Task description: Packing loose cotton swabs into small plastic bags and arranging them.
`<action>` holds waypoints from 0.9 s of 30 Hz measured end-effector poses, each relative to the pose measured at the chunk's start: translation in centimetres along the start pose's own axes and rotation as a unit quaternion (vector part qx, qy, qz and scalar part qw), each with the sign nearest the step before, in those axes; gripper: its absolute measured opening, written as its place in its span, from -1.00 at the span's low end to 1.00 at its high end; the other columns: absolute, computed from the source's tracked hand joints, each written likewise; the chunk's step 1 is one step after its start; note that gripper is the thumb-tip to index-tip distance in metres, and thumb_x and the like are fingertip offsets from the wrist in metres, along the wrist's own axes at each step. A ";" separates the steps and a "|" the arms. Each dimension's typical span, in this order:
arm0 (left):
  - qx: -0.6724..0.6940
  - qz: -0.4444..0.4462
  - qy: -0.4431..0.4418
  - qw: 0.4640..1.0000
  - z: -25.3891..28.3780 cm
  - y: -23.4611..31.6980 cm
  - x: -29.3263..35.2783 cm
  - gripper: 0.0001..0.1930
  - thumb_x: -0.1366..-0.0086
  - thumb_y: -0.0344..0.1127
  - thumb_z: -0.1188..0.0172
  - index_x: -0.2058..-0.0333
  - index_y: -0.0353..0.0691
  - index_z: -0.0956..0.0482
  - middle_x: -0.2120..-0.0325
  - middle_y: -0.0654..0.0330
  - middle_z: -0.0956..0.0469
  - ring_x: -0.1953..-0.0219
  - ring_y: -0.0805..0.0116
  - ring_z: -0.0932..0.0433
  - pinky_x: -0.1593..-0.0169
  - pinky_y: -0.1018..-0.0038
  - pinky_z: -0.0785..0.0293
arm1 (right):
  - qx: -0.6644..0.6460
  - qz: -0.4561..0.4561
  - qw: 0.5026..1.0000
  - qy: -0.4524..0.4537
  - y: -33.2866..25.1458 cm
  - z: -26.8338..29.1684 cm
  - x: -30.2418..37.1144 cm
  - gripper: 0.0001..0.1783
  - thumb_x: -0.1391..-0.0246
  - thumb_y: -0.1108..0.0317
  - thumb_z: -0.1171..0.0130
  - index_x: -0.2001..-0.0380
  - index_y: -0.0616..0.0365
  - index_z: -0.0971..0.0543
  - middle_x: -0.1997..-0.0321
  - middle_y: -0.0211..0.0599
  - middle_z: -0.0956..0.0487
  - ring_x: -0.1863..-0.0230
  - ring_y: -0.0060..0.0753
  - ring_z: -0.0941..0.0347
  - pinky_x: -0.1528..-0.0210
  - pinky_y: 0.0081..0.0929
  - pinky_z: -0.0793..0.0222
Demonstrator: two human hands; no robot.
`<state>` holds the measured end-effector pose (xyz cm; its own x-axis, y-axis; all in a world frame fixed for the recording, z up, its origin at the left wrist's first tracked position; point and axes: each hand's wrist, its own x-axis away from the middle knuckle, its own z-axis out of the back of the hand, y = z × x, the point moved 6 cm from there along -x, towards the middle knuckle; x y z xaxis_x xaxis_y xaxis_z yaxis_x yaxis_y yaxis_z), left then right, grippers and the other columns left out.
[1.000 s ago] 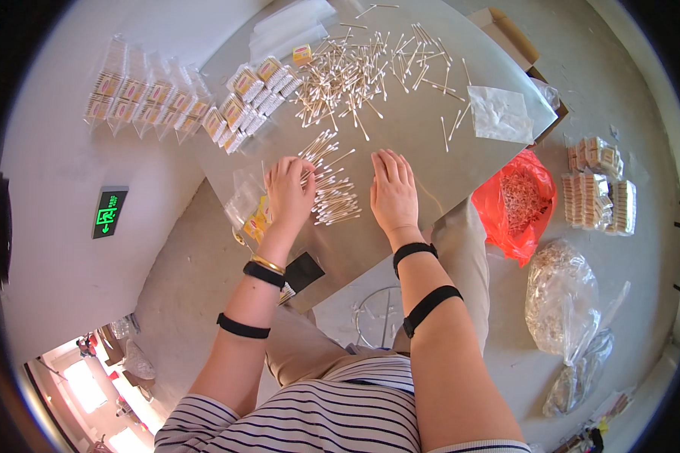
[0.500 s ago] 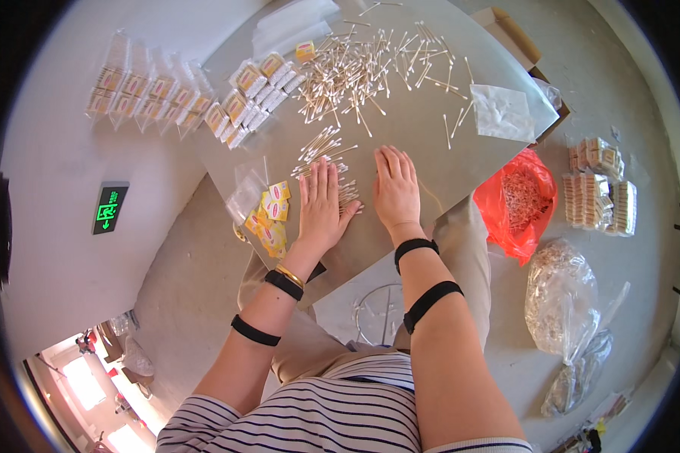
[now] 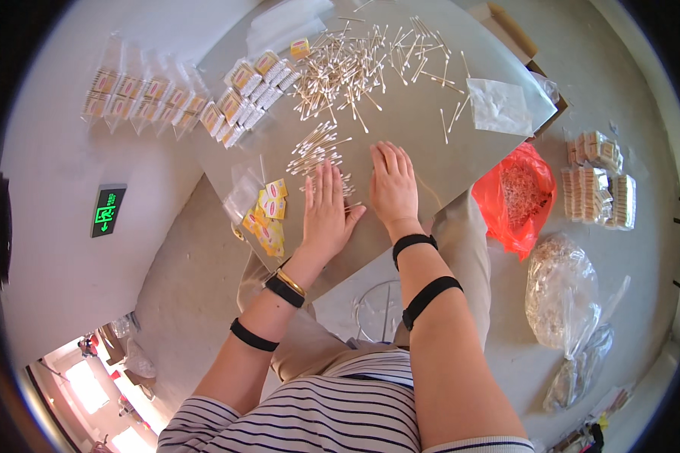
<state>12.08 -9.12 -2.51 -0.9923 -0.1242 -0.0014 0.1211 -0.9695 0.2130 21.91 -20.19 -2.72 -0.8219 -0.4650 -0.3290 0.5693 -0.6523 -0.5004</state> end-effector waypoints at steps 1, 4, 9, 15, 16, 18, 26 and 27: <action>0.000 0.000 -0.001 1.000 -0.3 -0.1 0.1 -0.02 -0.41 0.23 0.03 -0.43 -0.53 0.10 -0.49 -0.20 0.15 -0.55 -0.07 0.23 -0.52 -0.03 0.32 | 0.002 0.001 1.000 0.001 0.0 0.1 -0.2 -0.51 -0.14 0.45 -0.08 -0.17 0.20 -0.46 -0.23 -0.22 -0.44 -0.35 -0.14 -0.28 -0.47 -0.13 -0.15; 0.013 0.007 -0.020 1.000 -0.8 -0.7 0.0 -0.02 -0.40 0.23 0.02 -0.43 -0.54 0.11 -0.49 -0.22 0.17 -0.55 -0.08 0.23 -0.53 0.00 0.30 | -0.005 0.005 1.000 -0.002 -0.4 0.0 -0.1 -0.51 -0.13 0.45 -0.09 -0.17 0.20 -0.46 -0.24 -0.22 -0.44 -0.35 -0.14 -0.28 -0.47 -0.13 -0.15; 0.012 0.006 0.021 1.000 0.8 -0.1 -0.8 -0.02 -0.39 0.22 -0.01 -0.42 -0.54 0.08 -0.48 -0.24 0.15 -0.54 -0.11 0.21 -0.53 0.04 0.22 | 0.002 0.001 1.000 -0.003 -0.2 0.0 0.0 -0.52 -0.14 0.44 -0.08 -0.17 0.19 -0.46 -0.25 -0.23 -0.44 -0.35 -0.15 -0.28 -0.47 -0.13 -0.15; 0.027 0.010 0.000 1.000 -0.8 -0.4 -0.1 -0.03 -0.38 0.20 -0.05 -0.43 -0.51 0.07 -0.48 -0.21 0.13 -0.54 -0.11 0.20 -0.53 0.04 0.21 | -0.001 0.003 1.000 0.002 -0.1 -0.1 -0.1 -0.53 -0.15 0.44 -0.08 -0.17 0.18 -0.46 -0.25 -0.23 -0.43 -0.35 -0.14 -0.28 -0.47 -0.13 -0.15; 0.027 0.010 -0.001 1.000 -0.8 -0.5 -0.4 -0.03 -0.38 0.20 -0.05 -0.43 -0.51 0.07 -0.48 -0.21 0.13 -0.54 -0.11 0.20 -0.53 0.04 0.21 | -0.001 0.003 1.000 0.000 -0.2 -0.1 -0.1 -0.52 -0.15 0.44 -0.08 -0.17 0.18 -0.46 -0.24 -0.23 -0.43 -0.35 -0.14 -0.28 -0.47 -0.13 -0.15; 0.019 0.007 0.020 1.000 -0.7 -0.7 -1.1 -0.02 -0.38 0.18 -0.08 -0.43 -0.51 0.08 -0.49 -0.20 0.13 -0.54 -0.10 0.21 -0.52 0.02 0.24 | -0.006 0.003 1.000 0.003 -0.3 0.1 0.0 -0.53 -0.15 0.46 -0.07 -0.17 0.18 -0.46 -0.23 -0.20 -0.44 -0.34 -0.08 -0.29 -0.45 -0.12 -0.17; -0.016 0.042 0.036 0.998 -0.5 -1.2 -1.9 -0.05 -0.41 0.17 -0.02 -0.43 -0.50 0.09 -0.49 -0.20 0.13 -0.55 -0.08 0.23 -0.53 0.01 0.31 | 0.000 0.004 1.000 -0.002 -0.5 0.1 -0.1 -0.51 -0.12 0.46 -0.10 -0.17 0.19 -0.46 -0.23 -0.23 -0.43 -0.35 -0.13 -0.28 -0.47 -0.14 -0.14; -0.012 0.047 0.045 0.998 -0.3 -1.1 -2.1 -0.05 -0.41 0.17 -0.02 -0.43 -0.51 0.09 -0.49 -0.21 0.13 -0.55 -0.09 0.23 -0.52 0.01 0.31 | -0.001 0.002 1.000 -0.003 -0.3 0.1 -0.1 -0.51 -0.12 0.46 -0.10 -0.17 0.19 -0.46 -0.23 -0.23 -0.43 -0.35 -0.14 -0.28 -0.47 -0.14 -0.14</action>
<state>14.05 -7.87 -3.02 -0.9701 -0.2324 -0.0695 0.2155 -0.9573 0.1928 21.79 -20.03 -2.43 -0.8199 -0.4708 -0.3256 0.5719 -0.6496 -0.5010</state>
